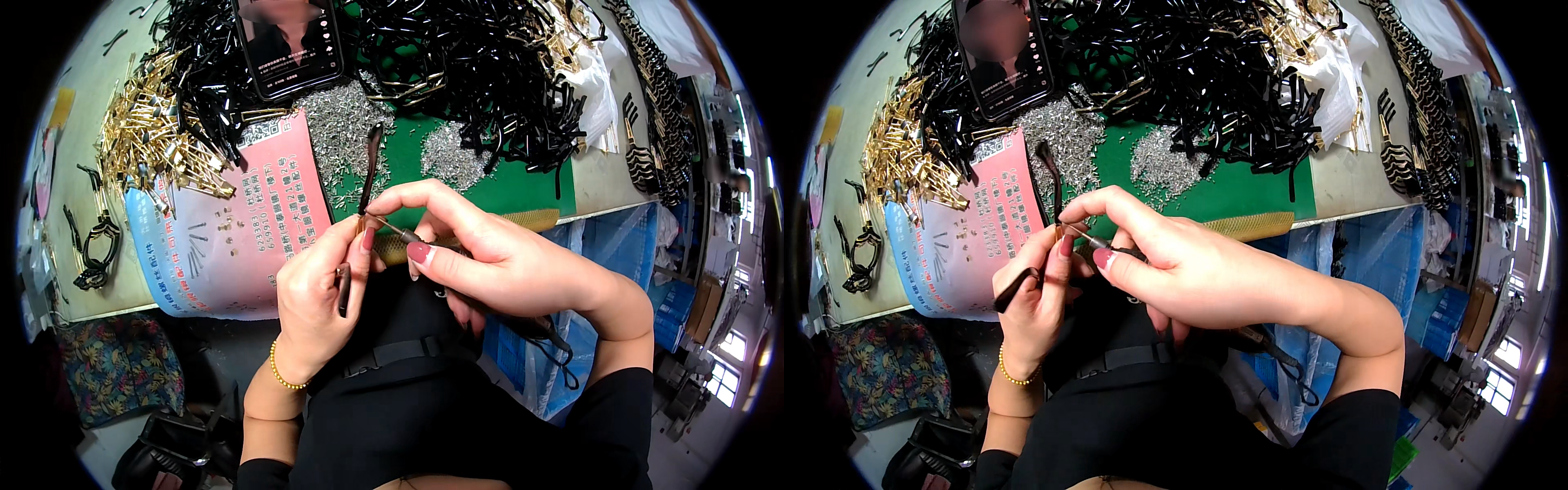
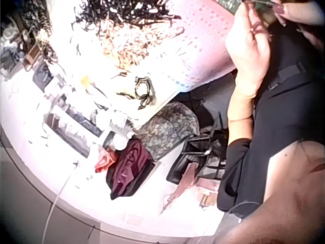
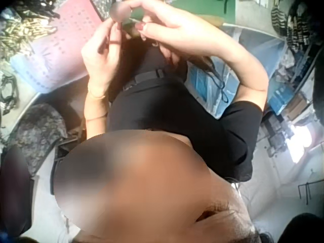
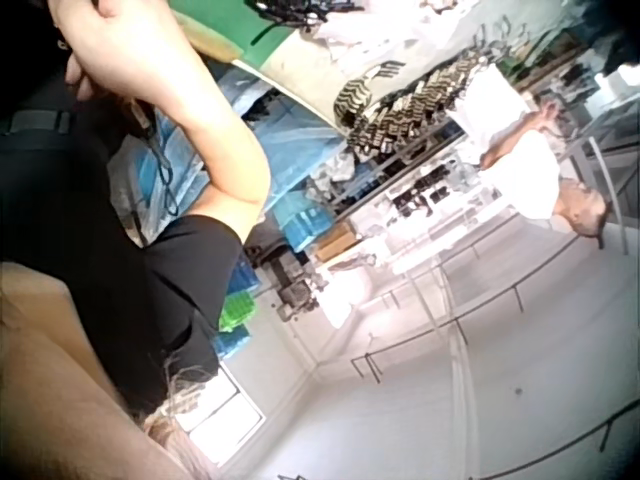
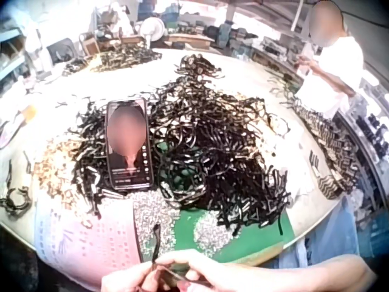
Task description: The person assembles eyeglasses by hand, attaching temples to frames and securing them with screws. They repeatedly pick up parts from a table, align components, and tighten screws using a small screwdriver.
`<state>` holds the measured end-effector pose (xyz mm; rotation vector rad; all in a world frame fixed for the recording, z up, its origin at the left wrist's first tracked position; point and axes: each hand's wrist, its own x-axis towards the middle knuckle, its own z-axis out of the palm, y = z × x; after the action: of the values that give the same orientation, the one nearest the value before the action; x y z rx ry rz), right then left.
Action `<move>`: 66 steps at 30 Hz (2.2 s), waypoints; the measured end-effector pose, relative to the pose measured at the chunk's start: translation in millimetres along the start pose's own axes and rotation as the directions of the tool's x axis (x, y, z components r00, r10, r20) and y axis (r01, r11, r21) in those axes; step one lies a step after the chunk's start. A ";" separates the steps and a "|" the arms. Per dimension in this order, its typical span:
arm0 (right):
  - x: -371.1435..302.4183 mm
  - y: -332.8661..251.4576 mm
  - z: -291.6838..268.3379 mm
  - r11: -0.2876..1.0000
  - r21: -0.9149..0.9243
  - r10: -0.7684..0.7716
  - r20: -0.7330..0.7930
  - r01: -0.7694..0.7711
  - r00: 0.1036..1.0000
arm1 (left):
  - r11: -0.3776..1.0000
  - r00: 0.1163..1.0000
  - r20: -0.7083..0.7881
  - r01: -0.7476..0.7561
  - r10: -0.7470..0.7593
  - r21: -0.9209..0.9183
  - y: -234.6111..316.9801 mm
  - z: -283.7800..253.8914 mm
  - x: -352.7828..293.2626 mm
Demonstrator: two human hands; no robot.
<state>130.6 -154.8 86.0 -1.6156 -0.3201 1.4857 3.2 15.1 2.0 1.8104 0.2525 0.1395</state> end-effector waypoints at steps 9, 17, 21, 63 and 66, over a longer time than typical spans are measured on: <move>-4.8 12.9 -8.1 0.992 0.125 0.024 0.080 -0.034 0.997 | 0.698 0.835 0.033 -0.480 0.549 0.531 -23.5 6.5 6.1; -11.9 -1.9 -48.3 0.316 -0.947 -0.793 -0.225 0.066 0.566 | 0.980 0.934 -0.313 0.126 -0.170 -0.155 -3.5 -32.2 -4.9; 17.9 -53.5 -108.9 0.398 -0.900 -0.807 -0.436 -0.179 0.399 | 0.906 0.985 -0.174 -0.081 0.008 -0.415 -19.4 -53.4 31.0; 33.0 -31.2 -12.2 0.523 -0.768 -0.416 0.149 0.370 0.897 | 0.775 0.898 -0.208 -0.194 0.387 0.601 -35.2 -85.3 -12.1; 47.7 -34.1 -12.3 0.400 -0.800 -0.518 0.205 0.447 0.831 | 0.833 0.935 -0.039 -0.295 0.353 0.468 -24.4 -78.5 -18.7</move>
<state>165.8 -107.1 77.9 -2.0131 -1.5224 0.7844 -35.1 90.0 -1.1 2.3120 0.0602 0.4692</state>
